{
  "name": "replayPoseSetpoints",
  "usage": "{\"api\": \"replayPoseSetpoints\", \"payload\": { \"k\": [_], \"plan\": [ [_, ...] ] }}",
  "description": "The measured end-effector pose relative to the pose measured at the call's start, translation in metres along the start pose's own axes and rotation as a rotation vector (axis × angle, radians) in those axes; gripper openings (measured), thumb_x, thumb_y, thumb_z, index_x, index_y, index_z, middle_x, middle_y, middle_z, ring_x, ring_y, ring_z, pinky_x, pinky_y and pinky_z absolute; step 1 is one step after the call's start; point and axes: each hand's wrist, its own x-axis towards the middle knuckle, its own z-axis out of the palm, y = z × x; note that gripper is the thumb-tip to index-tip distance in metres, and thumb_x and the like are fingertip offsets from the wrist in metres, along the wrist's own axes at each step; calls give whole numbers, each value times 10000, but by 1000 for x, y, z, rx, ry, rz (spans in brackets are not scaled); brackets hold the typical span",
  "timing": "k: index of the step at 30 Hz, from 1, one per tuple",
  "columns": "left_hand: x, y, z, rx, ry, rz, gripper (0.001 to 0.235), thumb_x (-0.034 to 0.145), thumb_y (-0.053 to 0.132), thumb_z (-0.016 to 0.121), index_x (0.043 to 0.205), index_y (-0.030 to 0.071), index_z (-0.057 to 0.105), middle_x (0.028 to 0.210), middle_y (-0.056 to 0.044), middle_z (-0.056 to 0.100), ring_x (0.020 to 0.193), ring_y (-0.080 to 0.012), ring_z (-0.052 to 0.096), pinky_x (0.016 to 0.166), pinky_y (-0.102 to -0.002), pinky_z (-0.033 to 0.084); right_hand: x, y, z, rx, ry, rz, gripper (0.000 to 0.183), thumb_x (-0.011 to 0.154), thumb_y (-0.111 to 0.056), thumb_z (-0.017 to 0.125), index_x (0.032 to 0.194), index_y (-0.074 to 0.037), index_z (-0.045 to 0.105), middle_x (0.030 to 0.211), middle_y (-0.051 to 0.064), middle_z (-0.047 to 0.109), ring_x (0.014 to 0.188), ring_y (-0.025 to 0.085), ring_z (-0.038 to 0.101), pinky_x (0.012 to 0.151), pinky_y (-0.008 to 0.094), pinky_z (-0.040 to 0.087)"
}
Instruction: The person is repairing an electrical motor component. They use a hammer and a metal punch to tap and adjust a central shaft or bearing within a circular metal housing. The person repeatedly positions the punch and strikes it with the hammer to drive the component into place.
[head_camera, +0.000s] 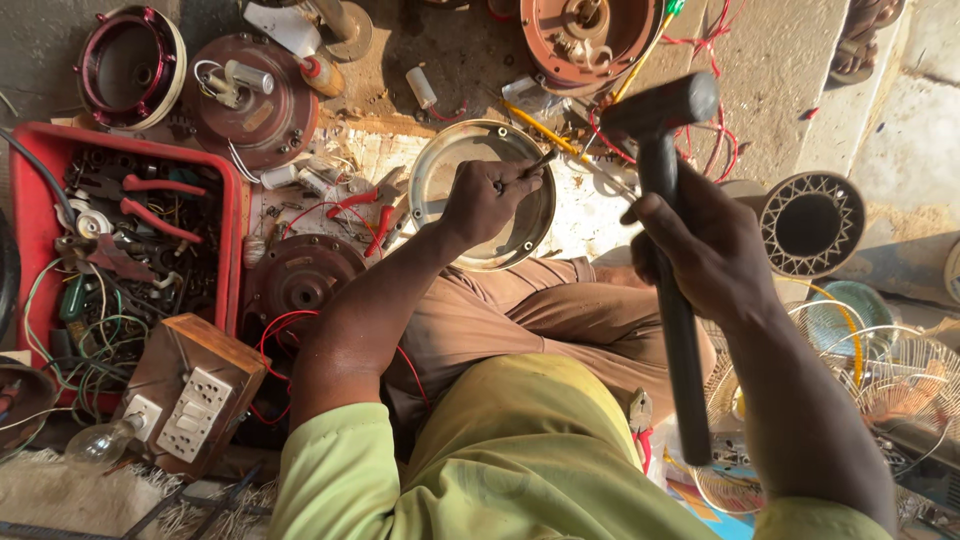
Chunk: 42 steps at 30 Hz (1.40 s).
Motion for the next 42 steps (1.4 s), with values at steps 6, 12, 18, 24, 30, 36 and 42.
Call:
{"api": "replayPoseSetpoints", "payload": {
  "k": [6,12,18,24,30,36,42],
  "plan": [
    [14,-16,5,63,-5,-29,262,930,120,780,747,-46,694,964,-193,787,985,-159,769,664,-319,576,-59,-28,-23,-60,200,-413,197,1118,-165,549,1123,24,603,943,113,654,639,152,594,552,277,499],
    [3,7,7,127,52,153,78,877,103,777,872,25,787,951,-158,774,747,-235,768,689,-342,581,-20,46,8,-88,-14,-120,255,1081,-231,535,1185,-3,582,761,81,594,608,155,550,518,304,463],
    [-5,-21,-24,94,124,39,125,927,144,787,973,28,786,780,-106,745,661,-157,661,626,-319,534,-20,38,-2,257,61,-148,480,1182,-245,476,1612,-34,454,859,78,608,622,130,565,539,272,464],
    [13,8,-34,-199,62,-67,220,917,141,781,778,29,651,750,-15,730,642,-36,606,561,-264,479,14,22,12,-31,10,-271,630,1098,-23,559,1648,-93,260,976,61,683,637,83,619,531,243,510],
    [12,33,-35,-181,-6,-99,83,956,113,792,994,40,804,703,-13,695,636,-29,580,586,-253,469,54,28,41,-173,-130,-370,493,1092,-37,704,1562,-64,556,931,34,660,639,47,574,540,217,480],
    [13,38,-26,-61,-83,7,63,961,69,796,959,16,763,783,-2,736,686,-30,658,608,-256,533,83,28,63,-251,-134,-215,188,1054,-114,740,1228,-46,755,818,-4,689,607,13,568,502,203,445],
    [19,9,2,-285,266,-277,147,897,143,821,931,14,762,767,-17,721,592,-45,576,517,-253,468,84,49,42,-58,-11,-128,167,1051,-100,678,1196,-32,728,771,-10,662,565,44,588,480,215,453]
  ]
}}
